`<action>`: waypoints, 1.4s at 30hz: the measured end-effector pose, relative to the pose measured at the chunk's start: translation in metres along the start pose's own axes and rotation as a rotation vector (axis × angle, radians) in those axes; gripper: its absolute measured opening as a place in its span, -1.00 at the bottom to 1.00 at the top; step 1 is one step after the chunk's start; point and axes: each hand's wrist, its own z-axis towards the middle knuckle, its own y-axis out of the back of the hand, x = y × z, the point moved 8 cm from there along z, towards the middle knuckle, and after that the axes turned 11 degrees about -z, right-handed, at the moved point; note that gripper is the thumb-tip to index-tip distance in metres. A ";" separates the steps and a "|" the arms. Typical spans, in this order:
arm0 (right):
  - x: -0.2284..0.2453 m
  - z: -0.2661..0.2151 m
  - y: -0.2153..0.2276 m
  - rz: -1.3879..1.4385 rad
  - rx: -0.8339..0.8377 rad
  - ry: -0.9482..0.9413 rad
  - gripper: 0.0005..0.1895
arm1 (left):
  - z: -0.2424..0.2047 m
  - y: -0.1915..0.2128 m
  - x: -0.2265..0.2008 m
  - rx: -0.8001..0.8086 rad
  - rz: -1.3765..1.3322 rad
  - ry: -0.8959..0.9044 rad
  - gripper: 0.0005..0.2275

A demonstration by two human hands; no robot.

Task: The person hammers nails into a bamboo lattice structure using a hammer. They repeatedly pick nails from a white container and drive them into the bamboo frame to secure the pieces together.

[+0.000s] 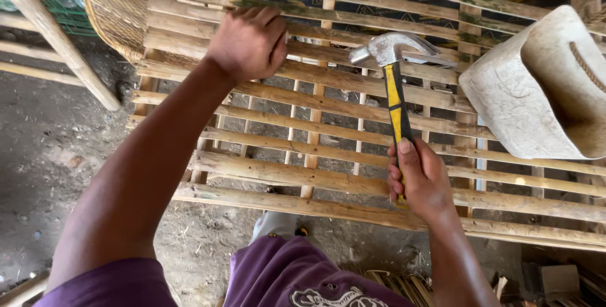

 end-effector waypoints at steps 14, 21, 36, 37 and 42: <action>0.076 0.004 0.023 -0.469 -0.003 0.071 -0.62 | 0.003 0.003 -0.006 0.014 0.098 0.080 -0.81; 0.130 -0.054 0.064 -0.074 -0.235 0.963 -0.67 | 0.003 0.001 0.003 0.075 0.011 0.156 -0.80; 0.093 0.018 0.017 -0.375 -0.043 0.321 -0.52 | 0.000 0.004 0.001 0.045 -0.032 0.109 -0.87; 0.062 0.022 0.017 -0.683 0.023 0.065 -0.50 | -0.002 0.007 -0.001 0.036 -0.015 0.101 -0.86; 0.020 0.001 0.042 -0.091 -0.043 0.015 -0.45 | 0.005 0.007 0.005 -0.003 -0.048 0.161 -0.86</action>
